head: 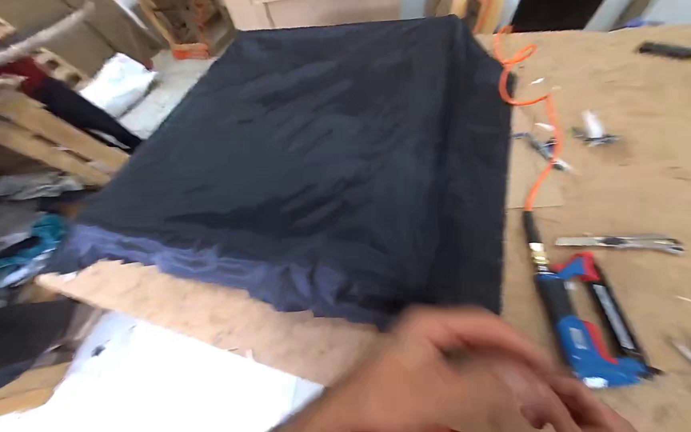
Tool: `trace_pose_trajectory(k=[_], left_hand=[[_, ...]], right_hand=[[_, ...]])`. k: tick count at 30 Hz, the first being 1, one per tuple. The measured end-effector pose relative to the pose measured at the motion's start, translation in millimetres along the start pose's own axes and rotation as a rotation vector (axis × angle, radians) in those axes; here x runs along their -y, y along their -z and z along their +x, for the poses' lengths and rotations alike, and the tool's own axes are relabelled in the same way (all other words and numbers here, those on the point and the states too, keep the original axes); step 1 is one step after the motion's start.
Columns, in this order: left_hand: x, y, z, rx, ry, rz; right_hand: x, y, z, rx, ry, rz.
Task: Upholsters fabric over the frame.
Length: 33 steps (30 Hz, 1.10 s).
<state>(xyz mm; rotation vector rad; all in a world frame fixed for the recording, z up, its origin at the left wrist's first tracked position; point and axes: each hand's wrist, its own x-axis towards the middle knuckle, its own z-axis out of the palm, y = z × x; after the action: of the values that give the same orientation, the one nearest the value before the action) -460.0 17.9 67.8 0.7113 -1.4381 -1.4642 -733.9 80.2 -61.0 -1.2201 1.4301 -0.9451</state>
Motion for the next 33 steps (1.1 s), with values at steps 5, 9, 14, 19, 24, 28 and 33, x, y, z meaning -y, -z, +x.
trace_pose_trajectory(k=[5, 9, 14, 19, 24, 28, 33], left_hand=[[114.2, 116.2, -14.8, -0.144, -0.019, 1.324], [134.4, 154.8, -9.9, 0.120, -0.268, 1.545], [121.6, 165.0, -14.9, 0.062, -0.311, 1.423], [89.6, 140.3, -16.7, -0.107, -0.114, 0.778], [81.0, 158.2, 12.3, -0.028, -0.545, 0.953], [60.2, 175.3, 25.4, 0.061, -0.579, 0.942], [59.0, 168.5, 34.5, 0.138, -0.528, 0.840]], right_hand=[[25.0, -21.5, 59.4, -0.013, 0.255, -0.253], [16.9, -75.4, 107.9, 0.360, 0.127, -0.692], [36.5, -119.9, 113.8, 0.301, -0.024, -0.882], [92.8, -118.4, 81.8, 0.193, 0.175, -0.148], [141.9, -150.2, 65.3, 0.281, 0.034, 0.167], [139.4, -154.0, 62.1, 0.286, 0.115, -0.006], [140.0, -158.1, 66.3, 0.142, 0.089, 0.080]])
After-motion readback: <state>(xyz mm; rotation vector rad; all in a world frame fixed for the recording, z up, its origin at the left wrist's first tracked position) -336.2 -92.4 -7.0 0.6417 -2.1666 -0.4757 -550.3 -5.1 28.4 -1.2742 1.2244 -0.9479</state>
